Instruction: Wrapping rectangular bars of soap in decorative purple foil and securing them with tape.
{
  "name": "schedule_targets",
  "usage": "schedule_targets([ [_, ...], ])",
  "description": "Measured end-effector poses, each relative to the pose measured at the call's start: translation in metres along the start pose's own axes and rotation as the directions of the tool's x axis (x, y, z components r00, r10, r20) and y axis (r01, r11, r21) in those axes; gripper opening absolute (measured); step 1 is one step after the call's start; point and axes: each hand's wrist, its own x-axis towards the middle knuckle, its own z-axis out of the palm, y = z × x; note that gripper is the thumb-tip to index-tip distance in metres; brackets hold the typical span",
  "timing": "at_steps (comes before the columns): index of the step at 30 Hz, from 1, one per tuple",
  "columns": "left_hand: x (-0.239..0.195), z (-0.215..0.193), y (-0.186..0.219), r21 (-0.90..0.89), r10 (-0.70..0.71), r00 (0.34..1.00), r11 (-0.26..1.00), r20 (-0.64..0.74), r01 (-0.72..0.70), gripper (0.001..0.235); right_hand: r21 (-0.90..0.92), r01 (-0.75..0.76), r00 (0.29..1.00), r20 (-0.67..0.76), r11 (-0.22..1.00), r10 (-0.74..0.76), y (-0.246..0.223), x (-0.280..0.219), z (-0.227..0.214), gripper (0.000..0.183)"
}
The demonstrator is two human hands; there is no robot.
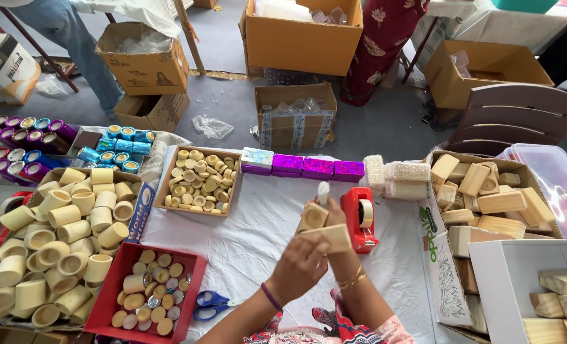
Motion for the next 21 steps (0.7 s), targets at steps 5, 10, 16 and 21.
schedule_targets([
  [5, 0.021, -0.02, 0.011, 0.056, -0.083, 0.995, 0.995, 0.051, 0.08, 0.07, -0.146, 0.069, 0.994, 0.091, 0.987, -0.056, -0.011, -0.009, 0.014, 0.031],
  [10, 0.015, -0.022, 0.008, -0.005, -0.118, 0.989, 0.993, 0.089, 0.119, 0.073, -0.384, 0.2, 0.956, 0.278, 0.902, -0.093, -0.012, -0.015, 0.018, 0.039],
  [16, 0.012, -0.013, 0.019, 0.097, -0.038, 0.997, 0.995, 0.064, 0.032, 0.07, -0.485, 0.201, 0.963, 0.258, 0.851, -0.08, -0.007, -0.014, 0.007, 0.035],
  [21, -0.014, 0.02, 0.015, 0.136, 0.179, 0.97, 0.97, 0.166, -0.202, 0.044, -0.473, 0.021, 0.992, 0.118, 0.881, 0.039, -0.001, -0.001, -0.003, 0.034],
])
